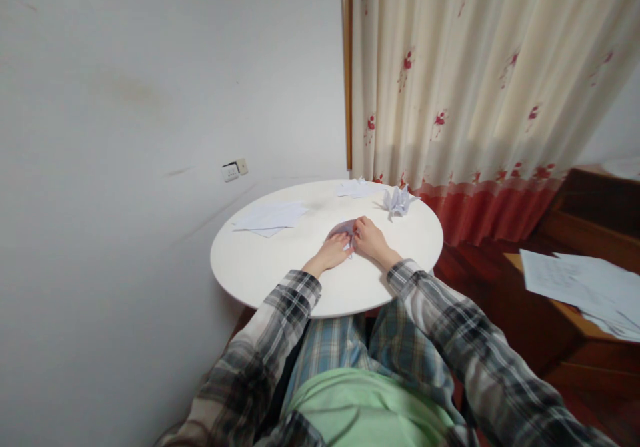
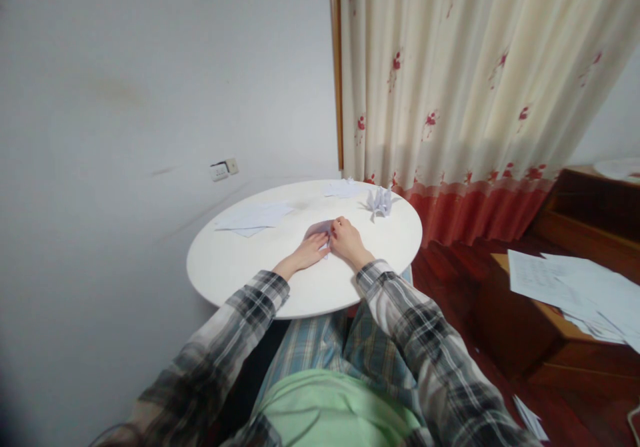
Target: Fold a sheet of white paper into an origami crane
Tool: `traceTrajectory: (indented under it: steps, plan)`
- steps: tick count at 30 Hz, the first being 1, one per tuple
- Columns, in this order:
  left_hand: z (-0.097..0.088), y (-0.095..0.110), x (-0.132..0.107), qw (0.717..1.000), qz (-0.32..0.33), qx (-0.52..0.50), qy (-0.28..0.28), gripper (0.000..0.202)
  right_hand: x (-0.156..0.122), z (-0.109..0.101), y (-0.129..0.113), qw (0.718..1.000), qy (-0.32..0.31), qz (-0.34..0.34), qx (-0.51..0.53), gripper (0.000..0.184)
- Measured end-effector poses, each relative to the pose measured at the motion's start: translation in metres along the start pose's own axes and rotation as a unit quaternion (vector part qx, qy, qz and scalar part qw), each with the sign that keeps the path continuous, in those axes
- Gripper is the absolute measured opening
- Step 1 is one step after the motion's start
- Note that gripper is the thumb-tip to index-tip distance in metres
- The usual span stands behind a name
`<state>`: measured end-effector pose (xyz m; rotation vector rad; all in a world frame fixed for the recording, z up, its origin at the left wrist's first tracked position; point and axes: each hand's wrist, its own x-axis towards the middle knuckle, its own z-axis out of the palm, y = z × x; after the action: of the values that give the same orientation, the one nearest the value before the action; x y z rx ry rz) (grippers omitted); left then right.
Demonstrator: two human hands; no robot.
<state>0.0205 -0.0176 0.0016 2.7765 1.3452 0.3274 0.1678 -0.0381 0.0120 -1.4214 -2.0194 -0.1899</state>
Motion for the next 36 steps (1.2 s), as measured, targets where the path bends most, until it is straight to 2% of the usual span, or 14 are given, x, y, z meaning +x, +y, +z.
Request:
traceTrajectory:
  steps: [9, 18, 21, 25, 30, 36]
  plan:
    - [-0.003, 0.001, -0.001, 1.000, -0.002, -0.008, -0.010, 0.055, 0.000, 0.002, 0.002, 0.999, 0.001, -0.034, 0.000, 0.018]
    - [0.004, -0.003, 0.002, 0.999, 0.037, 0.021, 0.024, 0.040, 0.000, 0.001, 0.002, 0.998, 0.009, -0.066, 0.011, 0.022]
    - [0.005, -0.004, 0.003, 0.998, 0.045, 0.019, 0.041, 0.037, 0.000, 0.002, 0.003, 0.997, 0.010, -0.066, 0.046, 0.034]
    - [0.004, -0.004, 0.002, 0.997, 0.031, 0.000, 0.070, 0.035, 0.001, 0.006, 0.005, 0.991, 0.029, -0.069, 0.107, 0.059]
    - [0.003, -0.005, -0.001, 0.993, -0.010, -0.034, 0.109, 0.034, 0.003, 0.015, 0.008, 0.981, 0.041, -0.028, 0.188, 0.072]
    - [0.004, -0.006, -0.002, 0.992, -0.039, -0.057, 0.107, 0.027, 0.003, 0.019, 0.011, 0.980, -0.027, 0.042, 0.193, 0.073]
